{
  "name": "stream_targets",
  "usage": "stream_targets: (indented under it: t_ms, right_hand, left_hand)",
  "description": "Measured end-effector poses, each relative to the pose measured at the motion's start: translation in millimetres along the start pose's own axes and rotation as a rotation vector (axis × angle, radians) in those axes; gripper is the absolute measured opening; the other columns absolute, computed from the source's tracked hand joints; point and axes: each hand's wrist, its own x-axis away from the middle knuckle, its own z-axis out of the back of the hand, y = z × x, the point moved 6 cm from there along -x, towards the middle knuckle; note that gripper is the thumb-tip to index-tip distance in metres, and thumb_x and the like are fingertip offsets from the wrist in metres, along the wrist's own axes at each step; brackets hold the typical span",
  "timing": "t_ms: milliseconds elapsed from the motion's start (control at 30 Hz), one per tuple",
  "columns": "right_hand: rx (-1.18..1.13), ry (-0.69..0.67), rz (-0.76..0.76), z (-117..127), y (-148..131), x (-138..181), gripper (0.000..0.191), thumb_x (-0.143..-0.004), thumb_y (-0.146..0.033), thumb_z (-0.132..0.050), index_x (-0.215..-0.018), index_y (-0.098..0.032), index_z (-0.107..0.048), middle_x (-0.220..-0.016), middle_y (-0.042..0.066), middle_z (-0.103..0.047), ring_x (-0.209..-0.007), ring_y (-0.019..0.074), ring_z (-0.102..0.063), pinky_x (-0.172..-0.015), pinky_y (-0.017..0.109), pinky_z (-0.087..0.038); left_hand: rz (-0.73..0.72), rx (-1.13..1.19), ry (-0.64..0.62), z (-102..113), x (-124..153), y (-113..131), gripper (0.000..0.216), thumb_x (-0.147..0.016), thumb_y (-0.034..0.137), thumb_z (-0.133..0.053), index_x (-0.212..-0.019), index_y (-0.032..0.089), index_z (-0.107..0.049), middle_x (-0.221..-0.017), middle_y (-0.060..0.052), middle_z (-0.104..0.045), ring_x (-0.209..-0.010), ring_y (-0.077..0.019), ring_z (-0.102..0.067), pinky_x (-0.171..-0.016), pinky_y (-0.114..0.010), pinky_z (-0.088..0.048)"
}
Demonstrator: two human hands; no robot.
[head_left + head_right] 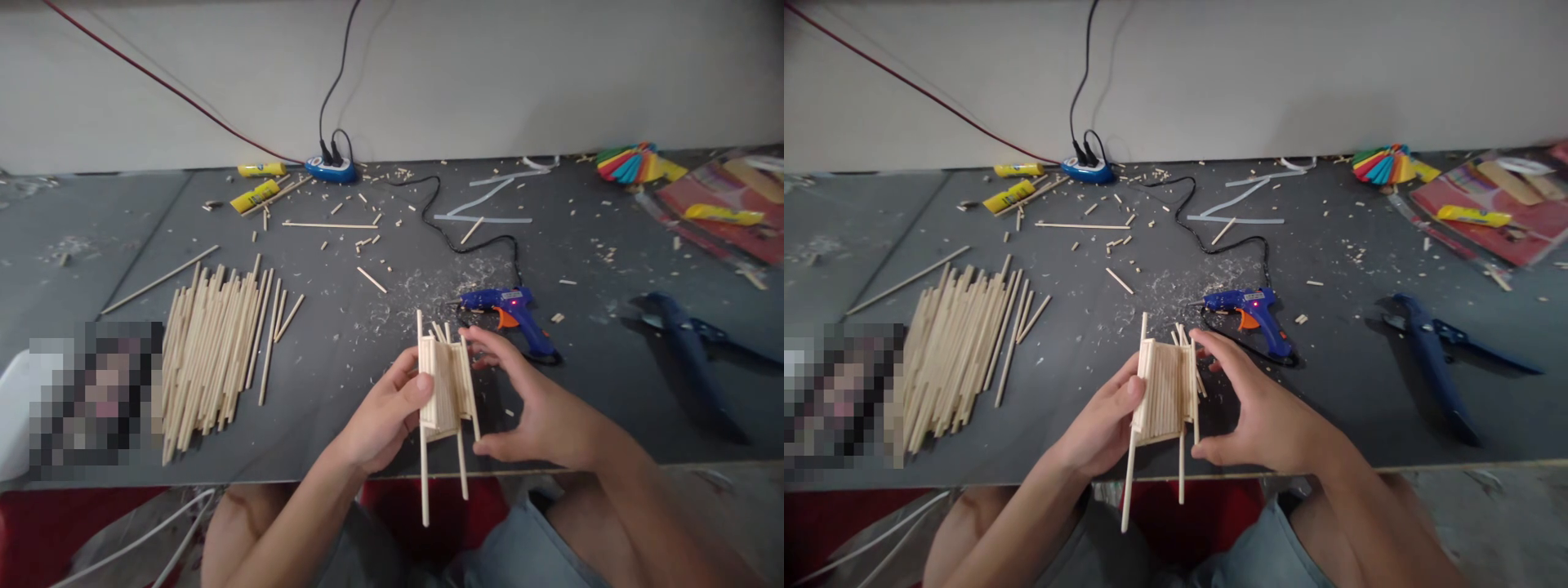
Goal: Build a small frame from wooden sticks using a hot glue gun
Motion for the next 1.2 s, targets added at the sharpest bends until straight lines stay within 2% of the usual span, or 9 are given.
stream_targets:
  t_ms: [167, 400, 700, 933, 1067, 1200]
  right_hand:
    - [-0.016, 0.009, -0.004, -1, 1, 0, 0.102, -0.067, -0.032, -0.074, -0.143, -0.041, -0.007, -0.151, 0.002, -0.017, -0.128, 0.0286, -0.036, -0.104, 0.048, -0.036]
    - [-0.067, 0.114, 0.058, 4, 3, 0, 0.106, -0.063, -0.030, -0.077, -0.143, -0.042, -0.009, -0.153, 0.000, -0.012, -0.130, 0.0291, -0.034, -0.104, 0.047, -0.036]
    - [-0.044, 0.080, 0.028, 0, 9, 0, 0.105, -0.064, -0.029, -0.076, -0.142, -0.045, -0.008, -0.148, 0.001, -0.023, -0.123, 0.0277, -0.043, -0.100, 0.048, -0.040]
    - [0.023, -0.013, -0.019, -3, 1, -1, 0.103, -0.068, -0.030, -0.073, -0.142, -0.045, -0.003, -0.150, 0.000, -0.017, -0.126, 0.0276, -0.040, -0.101, 0.046, -0.040]
    - [0.025, -0.012, -0.027, -3, 2, -1, 0.105, -0.066, -0.032, -0.073, -0.143, -0.043, -0.003, -0.150, 0.002, -0.017, -0.126, 0.0283, -0.040, -0.100, 0.046, -0.041]
    - [0.019, -0.007, 0.007, -2, 3, -1, 0.105, -0.066, -0.034, -0.074, -0.143, -0.043, -0.002, -0.150, 0.002, -0.018, -0.128, 0.0290, -0.037, -0.101, 0.046, -0.040]
  left_hand:
    - [-0.006, -0.013, -0.001, 1, -2, 1, 0.049, -0.079, 0.042, -0.063, -0.121, 0.020, -0.050, -0.103, -0.008, -0.063, -0.086, -0.0192, -0.062, -0.076, -0.030, -0.048]
    - [-0.064, -0.047, -0.005, 2, -2, 6, 0.053, -0.076, 0.041, -0.066, -0.123, 0.022, -0.049, -0.110, -0.009, -0.060, -0.095, -0.0222, -0.060, -0.074, -0.029, -0.046]
    - [-0.129, -0.122, -0.041, -2, -1, 10, 0.051, -0.075, 0.038, -0.069, -0.119, 0.020, -0.050, -0.110, -0.009, -0.060, -0.097, -0.0216, -0.058, -0.080, -0.030, -0.044]
    - [-0.106, -0.091, -0.078, -6, -1, 8, 0.050, -0.076, 0.038, -0.068, -0.120, 0.020, -0.050, -0.111, -0.010, -0.060, -0.097, -0.0211, -0.058, -0.081, -0.030, -0.045]
    - [-0.075, -0.080, -0.052, -4, -2, 7, 0.049, -0.077, 0.039, -0.066, -0.120, 0.021, -0.051, -0.115, -0.010, -0.059, -0.100, -0.0220, -0.058, -0.083, -0.031, -0.044]
    - [-0.035, -0.030, -0.040, -3, -1, 5, 0.050, -0.079, 0.042, -0.063, -0.122, 0.021, -0.050, -0.116, -0.011, -0.058, -0.099, -0.0242, -0.058, -0.078, -0.032, -0.046]
